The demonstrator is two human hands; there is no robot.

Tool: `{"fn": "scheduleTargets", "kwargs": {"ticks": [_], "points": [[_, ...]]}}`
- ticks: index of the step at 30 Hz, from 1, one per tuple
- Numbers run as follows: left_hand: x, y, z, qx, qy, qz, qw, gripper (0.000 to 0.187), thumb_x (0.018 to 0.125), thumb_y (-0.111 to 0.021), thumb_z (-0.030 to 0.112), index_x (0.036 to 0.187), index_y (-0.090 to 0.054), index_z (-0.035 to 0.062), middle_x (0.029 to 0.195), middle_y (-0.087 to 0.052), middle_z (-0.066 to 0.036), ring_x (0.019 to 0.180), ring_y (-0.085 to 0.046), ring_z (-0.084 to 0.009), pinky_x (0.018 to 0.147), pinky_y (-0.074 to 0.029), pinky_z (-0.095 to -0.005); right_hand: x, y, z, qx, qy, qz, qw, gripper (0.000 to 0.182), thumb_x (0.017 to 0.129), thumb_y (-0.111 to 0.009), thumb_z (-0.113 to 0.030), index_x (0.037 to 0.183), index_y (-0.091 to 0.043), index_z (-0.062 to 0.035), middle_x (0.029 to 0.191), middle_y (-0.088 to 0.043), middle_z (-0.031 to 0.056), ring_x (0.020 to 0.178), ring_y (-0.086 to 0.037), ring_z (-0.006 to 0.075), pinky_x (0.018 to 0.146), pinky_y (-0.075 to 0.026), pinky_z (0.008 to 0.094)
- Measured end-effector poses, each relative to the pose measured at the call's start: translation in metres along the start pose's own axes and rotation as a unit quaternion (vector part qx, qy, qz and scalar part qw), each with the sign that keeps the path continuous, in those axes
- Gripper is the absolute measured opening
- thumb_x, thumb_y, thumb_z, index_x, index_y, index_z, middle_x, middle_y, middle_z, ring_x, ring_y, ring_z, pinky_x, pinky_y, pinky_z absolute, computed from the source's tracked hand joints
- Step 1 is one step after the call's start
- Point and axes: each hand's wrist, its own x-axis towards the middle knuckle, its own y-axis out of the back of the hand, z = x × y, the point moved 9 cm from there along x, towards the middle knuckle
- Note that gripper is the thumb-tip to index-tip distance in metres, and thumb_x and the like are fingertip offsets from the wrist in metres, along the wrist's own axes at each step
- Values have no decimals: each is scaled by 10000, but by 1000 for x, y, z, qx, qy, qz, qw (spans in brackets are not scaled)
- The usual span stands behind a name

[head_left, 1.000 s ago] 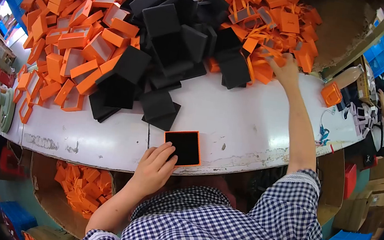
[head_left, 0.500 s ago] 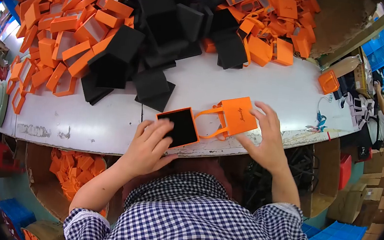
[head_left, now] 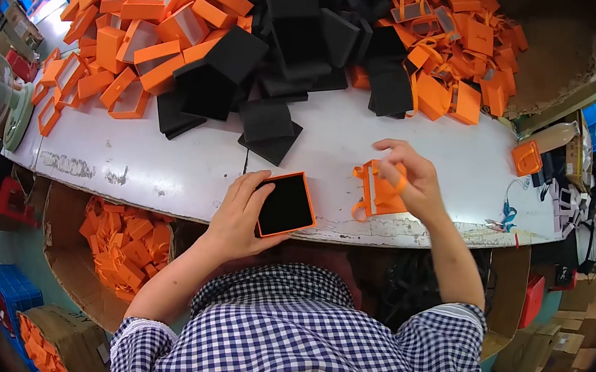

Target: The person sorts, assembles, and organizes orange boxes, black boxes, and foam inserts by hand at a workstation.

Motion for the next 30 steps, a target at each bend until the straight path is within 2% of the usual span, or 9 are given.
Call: {"fn": "scheduleTargets", "kwargs": {"ticks": [2,5,8,11,22,24,26,29,30], "points": [[1,2,-3,-10,18,15,1000,820,668,-895,300,1306,-485,-12,1374,-449,-236,1260,-463,-433,1045,-419,-490,-13,14,-8,-153,37,-53,986,205,844,-729,-181,858,-612,-13,1142,-614,154,1239,-525,332,1051,-411,490],[2,1,-4,-4,17,9,1000,884,650,-911,299,1344,-452,4,1383,-446,-226,1265,-469,-418,1059,-418,-476,-33,17,14,-468,84,-165,864,514,644,-907,-320,820,-514,-39,1422,-446,227,1276,-489,425,1050,-420,486],[2,6,-11,-151,35,10,988,959,641,-925,308,1397,-405,27,1382,-454,-218,1279,-472,-399,1065,-425,-457,-32,17,33,-282,-20,-158,946,554,610,-934,-274,820,-468,-59,1411,-455,225,1253,-511,410,1009,-468,451],[9,25,12,-196,-4,12,980,1043,635,-934,320,1452,-348,42,1371,-468,-215,1282,-485,-386,1068,-433,-445,-33,-17,-4,-194,43,-190,962,587,575,-955,-249,796,-443,-64,1390,-468,216,1214,-535,390,961,-503,412],[17,31,22,-180,37,-98,978,1177,618,-941,354,1518,-260,21,1400,-448,-234,1284,-487,-397,1097,-414,-445,-38,-60,-46,-154,72,-184,968,580,565,-963,-262,778,-464,-57,1341,-499,217,1179,-549,361,913,-516,408],[14,17,31,-258,14,-73,963,1254,602,-949,412,1539,-210,26,1484,-326,-270,1381,-364,-434,1144,-347,-480,-40,-77,-45,-147,54,-165,974,564,570,-959,-257,779,-477,-52,1333,-499,223,1168,-550,362,901,-518,408],[14,16,57,-262,-68,-20,962,1350,579,-955,461,1564,-137,34,1588,-75,-288,1464,-154,-497,1171,-258,-565,-44,-108,-56,-130,144,-184,964,538,581,-950,-253,773,-493,-44,1330,-492,232,1156,-550,366,882,-518,406],[-2,28,42,-289,-36,17,957,1347,602,-949,447,1574,-111,39,1599,-107,-281,1460,-209,-472,1182,-262,-531,-42,-135,-43,-91,135,-197,967,588,600,-940,-272,930,-516,-33,1353,-482,233,1186,-537,379,940,-500,418],[-12,25,28,-303,63,-52,949,1337,612,-944,445,1577,-113,38,1597,-144,-279,1454,-242,-457,1183,-269,-508,-40,-143,-40,-74,116,-208,968,639,606,-941,-289,1019,-531,-25,1363,-479,231,1199,-531,386,971,-488,423]]}}
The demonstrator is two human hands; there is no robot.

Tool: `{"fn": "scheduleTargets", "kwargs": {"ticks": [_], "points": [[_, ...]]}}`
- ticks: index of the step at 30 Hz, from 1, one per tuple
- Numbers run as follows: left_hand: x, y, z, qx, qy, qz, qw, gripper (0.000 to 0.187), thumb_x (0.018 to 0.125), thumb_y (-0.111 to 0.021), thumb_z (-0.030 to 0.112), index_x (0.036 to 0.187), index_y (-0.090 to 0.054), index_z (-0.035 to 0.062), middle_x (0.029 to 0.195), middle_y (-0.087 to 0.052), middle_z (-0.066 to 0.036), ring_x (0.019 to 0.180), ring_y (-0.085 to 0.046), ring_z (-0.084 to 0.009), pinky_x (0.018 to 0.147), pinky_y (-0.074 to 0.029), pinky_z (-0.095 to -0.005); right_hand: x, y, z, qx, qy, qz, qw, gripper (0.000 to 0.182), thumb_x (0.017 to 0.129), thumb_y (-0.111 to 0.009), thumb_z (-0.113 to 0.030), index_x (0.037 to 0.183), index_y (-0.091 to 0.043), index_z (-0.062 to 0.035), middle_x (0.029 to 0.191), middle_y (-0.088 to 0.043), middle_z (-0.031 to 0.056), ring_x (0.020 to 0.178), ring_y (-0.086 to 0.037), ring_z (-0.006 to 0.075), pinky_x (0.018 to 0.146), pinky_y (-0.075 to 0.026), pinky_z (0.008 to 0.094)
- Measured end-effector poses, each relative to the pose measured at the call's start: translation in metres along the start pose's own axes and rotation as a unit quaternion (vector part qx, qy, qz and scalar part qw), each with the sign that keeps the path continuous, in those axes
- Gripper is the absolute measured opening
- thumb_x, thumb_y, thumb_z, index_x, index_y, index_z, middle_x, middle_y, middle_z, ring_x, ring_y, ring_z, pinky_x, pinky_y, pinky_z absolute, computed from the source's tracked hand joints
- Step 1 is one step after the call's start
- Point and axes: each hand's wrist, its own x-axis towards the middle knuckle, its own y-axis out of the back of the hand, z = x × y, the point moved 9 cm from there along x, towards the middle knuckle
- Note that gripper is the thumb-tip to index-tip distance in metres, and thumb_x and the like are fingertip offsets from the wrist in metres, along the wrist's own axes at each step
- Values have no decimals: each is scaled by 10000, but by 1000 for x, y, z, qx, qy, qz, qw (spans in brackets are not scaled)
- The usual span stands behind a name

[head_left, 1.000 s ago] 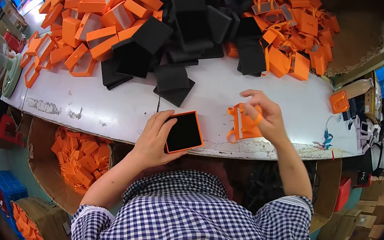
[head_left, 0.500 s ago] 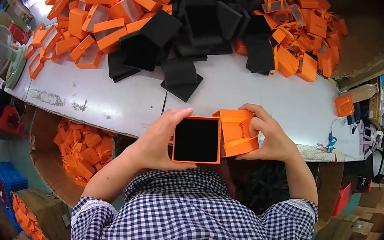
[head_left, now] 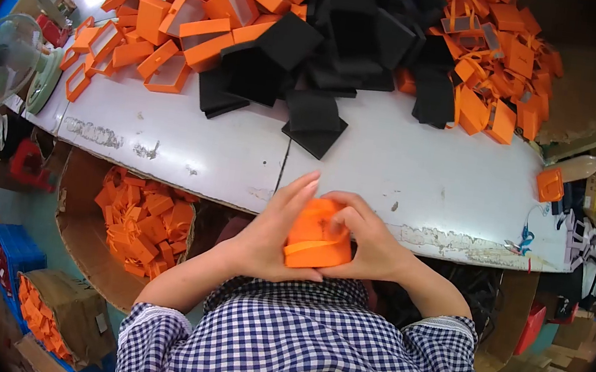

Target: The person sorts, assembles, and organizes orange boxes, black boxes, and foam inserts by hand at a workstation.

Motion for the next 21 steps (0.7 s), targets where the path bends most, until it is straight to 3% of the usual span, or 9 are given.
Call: {"fn": "scheduleTargets", "kwargs": {"ticks": [1,2,3,5,8,12,14,18,21], "points": [[-15,9,-13,-16,113,-34,993,1327,622,-939,443,1579,-115,37,1596,-182,-277,1448,-275,-442,1185,-276,-486,8,-4,-12,11,26,-34,999,799,615,-941,-315,1208,-504,-7,1378,-476,217,1221,-516,395,1026,-455,442],[-34,41,4,114,80,-10,990,1268,629,-936,419,1569,-184,20,1571,-272,-276,1431,-326,-417,1185,-289,-451,14,4,-17,12,35,-38,999,799,615,-941,-315,1208,-504,-7,1378,-476,217,1221,-516,395,1026,-455,442],[-59,75,11,129,168,5,977,1264,588,-946,448,1544,-259,-13,1559,-286,-299,1428,-321,-437,1175,-287,-485,19,21,-16,-25,30,-7,999,830,621,-938,-328,1245,-503,1,1378,-478,214,1233,-507,394,1038,-444,448],[-103,140,40,405,190,-14,894,1334,538,-916,581,1538,-275,-26,1553,-273,-342,1427,-311,-481,1170,-241,-541,28,51,5,-118,36,86,989,855,647,-921,-330,1311,-495,-1,1354,-497,208,1253,-488,384,1044,-431,457],[-113,197,25,394,245,141,875,1203,648,-856,567,1542,-283,1,1548,-264,-362,1443,-278,-500,1171,-254,-526,69,58,31,-254,30,184,949,789,674,-899,-312,1303,-528,-13,1313,-521,194,1231,-493,378,1021,-440,465],[-65,259,-60,439,244,256,826,1017,793,-757,537,1546,-283,44,1552,-237,-374,1431,-294,-508,1137,-329,-523,117,39,51,-311,44,149,938,688,705,-871,-281,1261,-571,-11,1290,-531,170,1212,-494,366,992,-459,453],[-42,288,-96,507,265,276,772,893,785,-764,540,1443,-449,25,1480,-340,-369,1351,-406,-492,1073,-400,-528,126,42,63,-291,19,128,948,570,761,-825,-238,1230,-598,-8,1285,-535,158,1187,-514,354,958,-484,437],[-12,304,-135,493,295,279,769,693,779,-769,530,1224,-616,21,1320,-488,-313,1217,-515,-454,975,-462,-534,123,59,74,-329,11,120,937,471,825,-765,-178,1226,-588,-6,1237,-570,152,1098,-584,343,894,-518,411],[-28,313,-131,535,292,327,722,554,743,-780,489,1031,-661,31,1166,-575,-208,1091,-572,-399,892,-491,-523,107,80,53,-367,122,210,898,326,908,-677,-120,1198,-575,-12,1145,-640,154,939,-664,355,781,-545,418]]}}
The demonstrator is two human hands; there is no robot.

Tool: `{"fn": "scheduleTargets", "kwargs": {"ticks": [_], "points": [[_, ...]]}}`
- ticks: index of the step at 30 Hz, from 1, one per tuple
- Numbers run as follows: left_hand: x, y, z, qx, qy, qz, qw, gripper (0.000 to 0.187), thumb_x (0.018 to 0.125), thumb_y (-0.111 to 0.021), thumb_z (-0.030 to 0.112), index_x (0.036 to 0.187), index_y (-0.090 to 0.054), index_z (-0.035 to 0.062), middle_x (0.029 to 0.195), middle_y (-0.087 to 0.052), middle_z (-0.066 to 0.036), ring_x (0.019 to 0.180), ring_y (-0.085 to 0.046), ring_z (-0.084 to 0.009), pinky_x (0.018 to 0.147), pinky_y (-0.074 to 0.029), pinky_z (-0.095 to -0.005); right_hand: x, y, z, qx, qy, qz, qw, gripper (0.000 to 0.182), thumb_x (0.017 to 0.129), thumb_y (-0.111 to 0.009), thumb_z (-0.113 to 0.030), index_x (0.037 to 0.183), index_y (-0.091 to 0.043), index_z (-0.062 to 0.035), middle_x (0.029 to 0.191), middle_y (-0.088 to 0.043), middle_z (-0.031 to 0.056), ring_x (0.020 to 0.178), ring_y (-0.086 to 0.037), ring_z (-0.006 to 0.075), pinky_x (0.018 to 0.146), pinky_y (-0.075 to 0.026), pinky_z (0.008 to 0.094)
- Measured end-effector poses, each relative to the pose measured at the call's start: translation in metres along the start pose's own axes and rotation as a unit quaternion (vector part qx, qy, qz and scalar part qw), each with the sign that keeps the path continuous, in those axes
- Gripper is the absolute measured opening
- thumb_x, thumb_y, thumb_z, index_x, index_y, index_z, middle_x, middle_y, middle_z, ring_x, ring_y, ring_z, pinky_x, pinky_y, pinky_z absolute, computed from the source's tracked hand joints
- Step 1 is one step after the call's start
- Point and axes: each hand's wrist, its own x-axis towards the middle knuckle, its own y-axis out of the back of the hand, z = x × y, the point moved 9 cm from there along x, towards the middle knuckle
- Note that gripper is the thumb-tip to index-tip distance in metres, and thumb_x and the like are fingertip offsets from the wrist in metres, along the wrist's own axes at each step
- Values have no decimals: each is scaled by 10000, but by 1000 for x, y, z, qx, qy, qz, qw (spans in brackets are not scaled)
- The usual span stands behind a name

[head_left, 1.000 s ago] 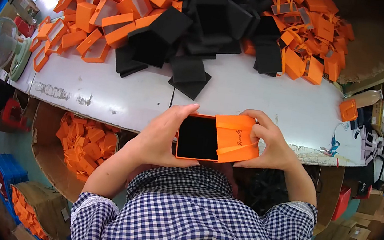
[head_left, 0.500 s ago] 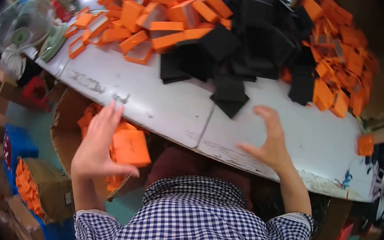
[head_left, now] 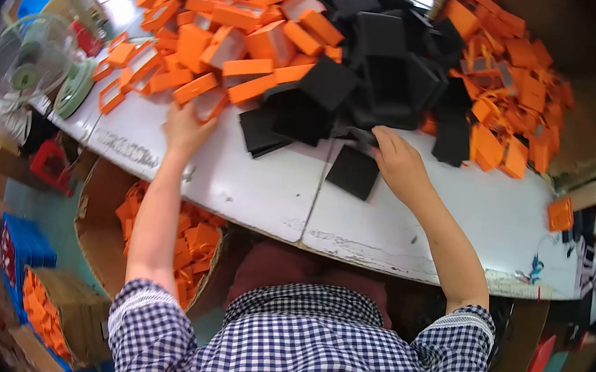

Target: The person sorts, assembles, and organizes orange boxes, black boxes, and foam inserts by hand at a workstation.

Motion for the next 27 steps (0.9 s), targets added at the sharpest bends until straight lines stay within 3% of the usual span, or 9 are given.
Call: {"fn": "scheduleTargets", "kwargs": {"ticks": [3,5,7,8,12,13,15,19,27], "points": [[-23,48,-1,40,20,-38,998,519,721,-765,434,1045,-647,46,1117,-580,-164,1056,-568,-373,893,-480,-499,-13,28,37,66,-137,11,988,303,934,-660,-133,1197,-578,-7,1134,-648,182,950,-660,378,777,-539,429],[-47,78,5,40,-2,4,999,529,714,-777,358,1115,-608,57,1074,-564,-148,1040,-547,-369,895,-462,-488,-22,49,48,49,-118,62,990,273,969,-635,-145,1193,-581,2,1030,-659,177,873,-677,319,733,-536,379],[-80,107,40,-84,-119,51,988,614,694,-809,298,1190,-542,52,1103,-560,-143,1082,-536,-364,928,-450,-478,-37,54,75,213,-281,26,935,268,990,-622,-144,1210,-584,5,930,-655,112,784,-649,176,686,-511,292],[-97,108,62,-185,-151,7,971,655,679,-829,256,1216,-522,40,1159,-559,-152,1127,-528,-364,962,-445,-467,-44,54,82,336,-305,45,890,273,1000,-614,-132,1238,-584,0,901,-633,22,765,-572,67,674,-472,222],[-171,75,177,-413,-313,-162,839,927,624,-899,157,1394,-394,51,1413,-458,-198,1327,-446,-370,1111,-380,-446,-53,63,37,417,-339,-108,837,295,976,-653,-106,1252,-600,-20,988,-645,-28,791,-572,59,694,-482,215],[-188,62,198,-428,-324,-190,822,1046,603,-918,139,1463,-327,65,1474,-419,-205,1377,-417,-372,1142,-353,-452,-54,58,19,427,-307,-135,840,315,948,-674,-84,1257,-617,-53,927,-650,-8,740,-551,29,608,-444,198],[-208,39,229,-445,-333,-246,794,1180,616,-935,175,1539,-205,93,1565,-295,-233,1430,-352,-395,1155,-340,-469,-55,60,-13,320,-209,-184,906,306,914,-705,-83,1211,-642,-38,941,-696,69,835,-655,124,756,-523,264],[-223,31,261,-482,-379,-245,751,1298,638,-931,193,1597,-56,161,1625,-156,-255,1470,-266,-437,1152,-346,-487,-76,41,-37,279,-117,-207,930,364,857,-761,-98,1211,-681,-64,939,-686,86,818,-659,201,748,-538,299],[-241,15,264,-380,-429,-255,779,1004,697,-885,207,1518,-335,29,1581,-258,-244,1387,-389,-417,1109,-404,-437,-110,36,-27,248,-194,-134,940,373,855,-753,-122,1211,-665,-56,1103,-615,113,878,-651,269,769,-545,348]]}}
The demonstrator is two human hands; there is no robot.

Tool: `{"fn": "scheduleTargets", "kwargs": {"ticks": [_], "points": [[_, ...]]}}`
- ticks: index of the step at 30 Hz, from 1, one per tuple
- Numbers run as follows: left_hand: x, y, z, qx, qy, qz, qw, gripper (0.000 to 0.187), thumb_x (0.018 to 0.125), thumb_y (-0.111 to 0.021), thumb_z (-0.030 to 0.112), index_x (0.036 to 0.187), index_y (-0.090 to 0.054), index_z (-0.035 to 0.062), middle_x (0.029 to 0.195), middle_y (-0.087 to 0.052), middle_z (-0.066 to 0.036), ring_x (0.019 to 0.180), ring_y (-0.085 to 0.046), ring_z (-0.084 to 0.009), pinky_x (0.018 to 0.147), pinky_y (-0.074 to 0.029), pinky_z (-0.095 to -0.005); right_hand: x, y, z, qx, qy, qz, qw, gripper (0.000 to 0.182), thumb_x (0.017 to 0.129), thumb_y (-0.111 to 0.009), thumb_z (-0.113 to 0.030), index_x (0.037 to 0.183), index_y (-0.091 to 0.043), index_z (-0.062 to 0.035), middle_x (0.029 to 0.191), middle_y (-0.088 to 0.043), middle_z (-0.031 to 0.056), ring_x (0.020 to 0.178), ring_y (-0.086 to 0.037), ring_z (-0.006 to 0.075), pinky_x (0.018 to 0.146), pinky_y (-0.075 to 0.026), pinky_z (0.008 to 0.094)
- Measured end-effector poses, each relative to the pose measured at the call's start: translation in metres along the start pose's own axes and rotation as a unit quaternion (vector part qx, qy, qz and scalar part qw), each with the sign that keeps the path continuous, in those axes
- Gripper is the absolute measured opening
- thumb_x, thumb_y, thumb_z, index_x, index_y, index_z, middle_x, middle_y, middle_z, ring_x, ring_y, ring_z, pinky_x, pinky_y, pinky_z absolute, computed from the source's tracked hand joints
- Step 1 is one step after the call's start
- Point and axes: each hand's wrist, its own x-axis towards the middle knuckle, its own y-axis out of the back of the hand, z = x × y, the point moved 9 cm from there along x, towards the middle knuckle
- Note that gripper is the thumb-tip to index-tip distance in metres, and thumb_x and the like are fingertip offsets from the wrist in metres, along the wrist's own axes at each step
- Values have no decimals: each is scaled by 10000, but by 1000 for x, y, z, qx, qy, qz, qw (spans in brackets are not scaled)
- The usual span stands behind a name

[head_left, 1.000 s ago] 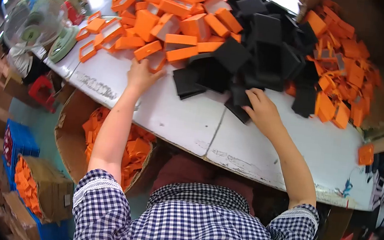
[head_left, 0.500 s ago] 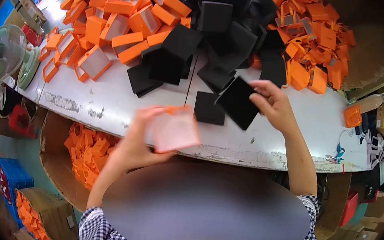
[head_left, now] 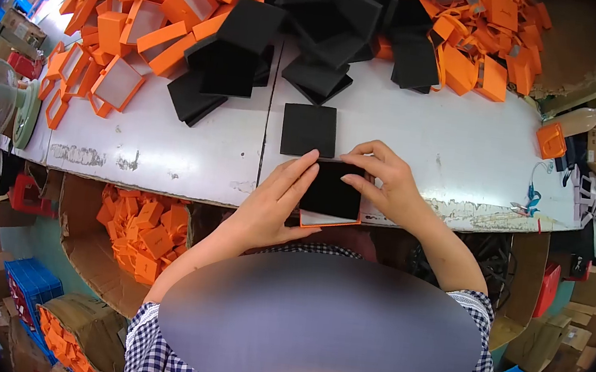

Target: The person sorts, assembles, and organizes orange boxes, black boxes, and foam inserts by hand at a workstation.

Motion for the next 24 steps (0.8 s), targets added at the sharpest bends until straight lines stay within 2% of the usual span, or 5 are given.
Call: {"fn": "scheduleTargets", "kwargs": {"ticks": [4,9,12,22,24], "points": [[-3,3,2,36,-28,29,999,858,734,-852,245,1410,-420,-59,1487,-370,-213,1337,-434,-389,1094,-429,-428,-11,-14,-11,-123,101,31,987,443,855,-738,-121,1266,-611,-13,1217,-601,140,1044,-612,294,848,-529,367],[-1,-1,1,72,-4,22,997,906,694,-873,254,1423,-432,-55,1499,-362,-215,1331,-439,-410,1081,-432,-447,-42,-22,-47,-228,123,-32,965,901,808,-724,-510,1459,-382,11,1556,-357,240,1468,-297,423,1157,-158,674],[-1,-5,0,88,8,5,996,919,698,-867,260,1432,-417,-59,1526,-338,-219,1331,-436,-420,1082,-432,-461,-56,-50,-42,-304,109,-129,938,892,781,-725,-548,1394,-458,42,1516,-414,230,1468,-309,397,1141,-150,707],[-1,-18,18,185,-68,-31,980,530,750,-782,285,1239,-674,109,1416,-518,-177,1262,-503,-367,1109,-296,-551,-48,-30,-35,-142,124,-151,970,669,871,-689,-496,1289,-584,16,1496,-454,212,1445,-370,338,1153,-215,653],[2,-15,27,194,-73,-32,978,457,763,-773,249,1204,-694,157,1370,-556,-170,1268,-499,-364,1096,-296,-563,-45,29,-3,-94,84,1,992,647,859,-760,-364,1370,-542,-33,1503,-449,211,1405,-433,323,1172,-289,525]]}}
